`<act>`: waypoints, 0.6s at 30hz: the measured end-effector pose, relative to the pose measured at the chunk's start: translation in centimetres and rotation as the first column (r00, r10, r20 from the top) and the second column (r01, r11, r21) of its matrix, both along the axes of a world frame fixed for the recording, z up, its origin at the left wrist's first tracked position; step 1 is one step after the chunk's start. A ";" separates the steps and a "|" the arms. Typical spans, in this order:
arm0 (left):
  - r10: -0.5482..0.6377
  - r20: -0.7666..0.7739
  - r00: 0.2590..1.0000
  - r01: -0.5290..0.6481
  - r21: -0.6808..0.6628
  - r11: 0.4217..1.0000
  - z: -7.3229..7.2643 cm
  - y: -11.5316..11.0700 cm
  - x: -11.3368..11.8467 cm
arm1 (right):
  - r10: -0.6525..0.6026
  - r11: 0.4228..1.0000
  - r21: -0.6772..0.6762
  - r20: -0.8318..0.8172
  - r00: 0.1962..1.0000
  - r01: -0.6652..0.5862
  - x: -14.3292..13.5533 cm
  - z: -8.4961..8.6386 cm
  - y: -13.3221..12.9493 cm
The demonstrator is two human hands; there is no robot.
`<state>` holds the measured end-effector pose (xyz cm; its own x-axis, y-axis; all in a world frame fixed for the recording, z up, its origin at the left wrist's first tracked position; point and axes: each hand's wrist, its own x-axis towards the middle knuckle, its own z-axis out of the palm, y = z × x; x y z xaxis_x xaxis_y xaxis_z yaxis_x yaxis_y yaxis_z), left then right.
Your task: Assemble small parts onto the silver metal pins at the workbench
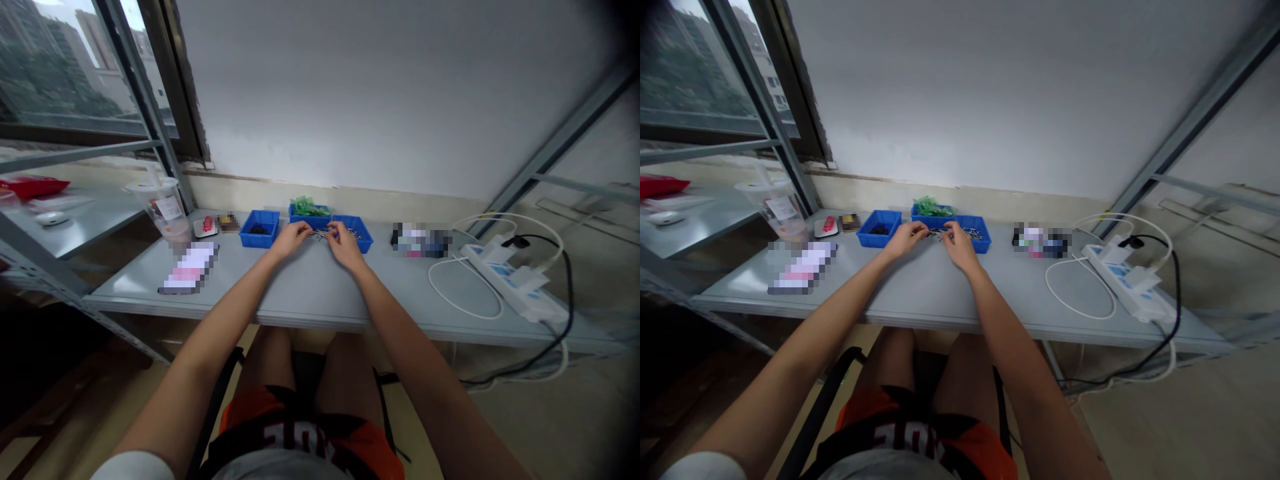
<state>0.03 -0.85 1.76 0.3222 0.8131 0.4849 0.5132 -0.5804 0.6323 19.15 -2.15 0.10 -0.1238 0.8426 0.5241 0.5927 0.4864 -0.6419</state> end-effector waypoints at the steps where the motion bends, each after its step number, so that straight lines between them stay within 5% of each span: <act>1: 0.004 -0.005 1.000 -0.004 0.002 1.000 0.0 0.0 0.0 | -0.004 1.000 0.026 -0.020 1.000 0.005 0.1 -0.1 0.1; 10: -0.017 0.007 1.000 0.017 -0.001 1.000 -0.3 0.2 0.1 | 0.116 0.992 0.024 0.138 0.984 -0.120 -0.3 0.1 -0.2; 18: 0.095 -0.095 0.991 -0.097 -0.011 0.995 -1.1 0.6 -0.4 | -0.192 0.981 -0.033 -0.266 0.945 0.190 1.0 0.2 0.9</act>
